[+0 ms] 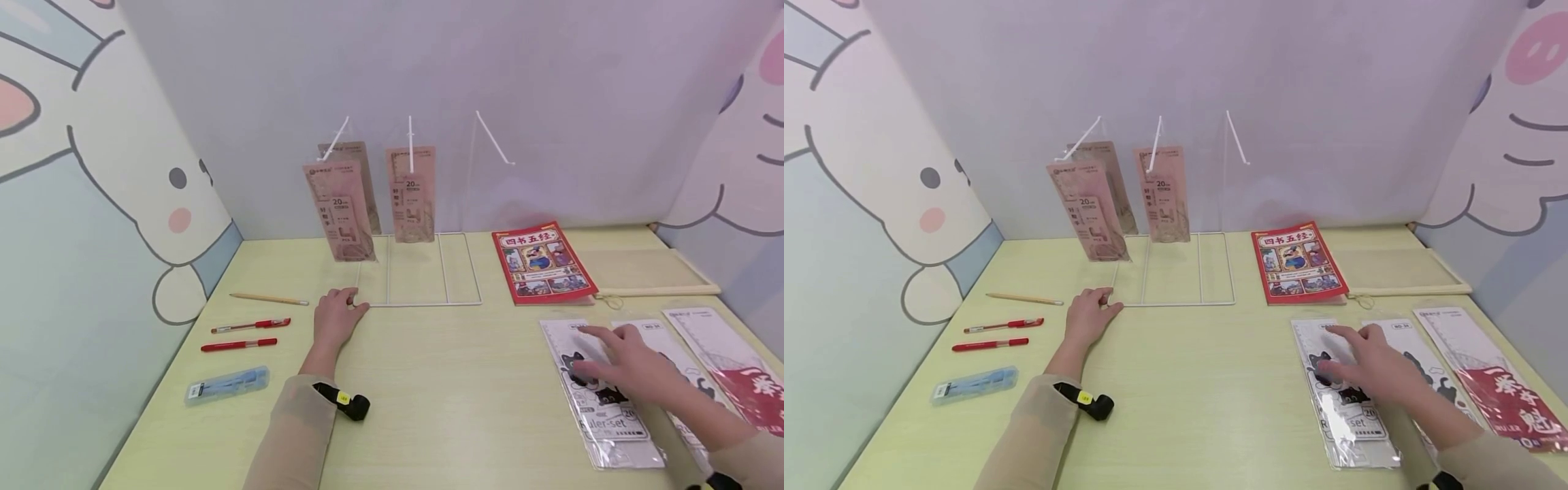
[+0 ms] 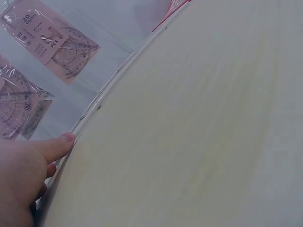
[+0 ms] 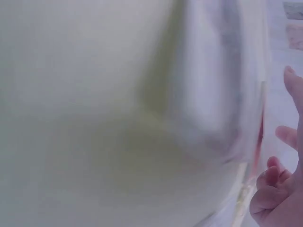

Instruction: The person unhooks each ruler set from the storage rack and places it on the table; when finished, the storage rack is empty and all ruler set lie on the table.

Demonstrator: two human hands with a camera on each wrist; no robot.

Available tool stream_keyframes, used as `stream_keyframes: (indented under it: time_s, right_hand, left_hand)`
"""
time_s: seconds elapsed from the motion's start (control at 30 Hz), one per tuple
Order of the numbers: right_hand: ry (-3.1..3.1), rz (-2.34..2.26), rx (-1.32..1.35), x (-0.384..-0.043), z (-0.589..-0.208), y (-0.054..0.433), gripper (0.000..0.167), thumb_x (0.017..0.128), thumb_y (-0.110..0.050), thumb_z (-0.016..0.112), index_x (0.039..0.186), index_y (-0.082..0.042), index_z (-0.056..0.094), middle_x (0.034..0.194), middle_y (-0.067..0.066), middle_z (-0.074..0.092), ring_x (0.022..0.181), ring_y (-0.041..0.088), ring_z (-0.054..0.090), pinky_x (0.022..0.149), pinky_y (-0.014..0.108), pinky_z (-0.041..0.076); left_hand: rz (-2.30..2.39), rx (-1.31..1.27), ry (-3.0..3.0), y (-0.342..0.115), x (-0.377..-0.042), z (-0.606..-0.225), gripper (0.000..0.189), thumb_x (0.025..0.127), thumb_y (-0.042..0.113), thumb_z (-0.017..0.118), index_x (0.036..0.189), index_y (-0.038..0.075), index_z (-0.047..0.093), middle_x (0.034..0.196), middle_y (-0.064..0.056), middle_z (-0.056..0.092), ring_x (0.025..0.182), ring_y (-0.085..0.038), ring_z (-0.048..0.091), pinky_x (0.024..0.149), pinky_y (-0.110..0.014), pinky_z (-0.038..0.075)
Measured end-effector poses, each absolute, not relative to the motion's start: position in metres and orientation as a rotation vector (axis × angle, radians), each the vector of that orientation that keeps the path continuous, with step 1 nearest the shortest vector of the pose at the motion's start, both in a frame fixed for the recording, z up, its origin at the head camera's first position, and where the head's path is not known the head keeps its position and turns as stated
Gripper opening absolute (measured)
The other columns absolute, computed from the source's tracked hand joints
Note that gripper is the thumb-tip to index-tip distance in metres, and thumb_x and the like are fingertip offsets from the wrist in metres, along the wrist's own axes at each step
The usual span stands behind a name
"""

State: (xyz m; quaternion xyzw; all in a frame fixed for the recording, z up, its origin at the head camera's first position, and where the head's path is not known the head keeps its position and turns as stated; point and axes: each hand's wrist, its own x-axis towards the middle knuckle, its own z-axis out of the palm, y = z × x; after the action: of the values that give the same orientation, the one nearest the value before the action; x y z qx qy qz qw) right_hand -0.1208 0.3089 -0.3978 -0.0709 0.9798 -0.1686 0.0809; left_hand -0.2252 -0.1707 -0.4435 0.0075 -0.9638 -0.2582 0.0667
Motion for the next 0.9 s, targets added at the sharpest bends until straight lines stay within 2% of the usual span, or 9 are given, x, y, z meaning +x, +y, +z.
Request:
stream_keyframes:
  time_s: [0.07,0.17,0.33,0.43,0.63,0.9]
  right_hand:
    - [2.954,-0.561,-0.257,-0.13,-0.39,0.301,0.079,0.083,-0.059,0.059,0.139,-0.007,0.04,0.111,0.029,0.036,0.081,0.032,0.051,0.054,0.038,0.041]
    - [2.961,-0.694,-0.386,-0.149,-0.38,0.282,0.073,0.086,-0.05,0.062,0.138,-0.004,0.041,0.117,0.029,0.042,0.089,0.035,0.054,0.063,0.044,0.046]
    - [2.93,-0.827,-0.667,-0.193,-0.378,0.238,0.07,0.085,-0.041,0.066,0.139,-0.005,0.041,0.125,0.023,0.05,0.107,0.039,0.049,0.083,0.056,0.043]
    - [2.929,-0.82,-0.762,-0.217,-0.378,0.206,0.071,0.083,-0.04,0.069,0.14,-0.009,0.041,0.132,0.022,0.045,0.119,0.042,0.04,0.091,0.061,0.035]
    - [2.923,-0.816,-0.745,-0.255,-0.374,0.152,0.074,0.082,-0.041,0.071,0.144,-0.017,0.037,0.141,0.022,0.033,0.128,0.041,0.031,0.097,0.06,0.03]
    - [2.904,-1.028,-0.669,-0.296,-0.345,0.119,0.079,0.081,-0.044,0.07,0.147,-0.022,0.031,0.152,0.017,0.012,0.137,0.039,0.015,0.101,0.061,0.023]
  left_hand:
    - [-0.776,0.024,-2.907,-0.171,-0.225,-0.443,0.048,0.087,0.043,0.063,0.123,0.012,0.061,0.099,-0.004,0.055,0.096,-0.03,0.048,0.083,-0.044,0.037]
    - [-0.781,0.029,-2.911,-0.171,-0.225,-0.442,0.048,0.087,0.043,0.063,0.124,0.012,0.06,0.099,-0.004,0.054,0.097,-0.03,0.048,0.084,-0.045,0.037]
    - [-0.804,0.029,-2.917,-0.17,-0.224,-0.442,0.048,0.087,0.043,0.063,0.124,0.012,0.06,0.097,-0.004,0.054,0.095,-0.028,0.047,0.083,-0.044,0.036]
    - [-0.82,0.031,-2.916,-0.169,-0.223,-0.443,0.048,0.087,0.042,0.063,0.124,0.012,0.06,0.097,-0.004,0.054,0.094,-0.028,0.047,0.083,-0.044,0.036]
    - [-0.807,0.04,-2.929,-0.17,-0.222,-0.442,0.048,0.087,0.043,0.063,0.124,0.012,0.06,0.1,-0.005,0.054,0.094,-0.028,0.046,0.083,-0.045,0.036]
    - [-0.797,0.054,-2.94,-0.169,-0.224,-0.44,0.048,0.087,0.042,0.063,0.125,0.013,0.06,0.1,-0.004,0.054,0.094,-0.027,0.046,0.083,-0.044,0.036]
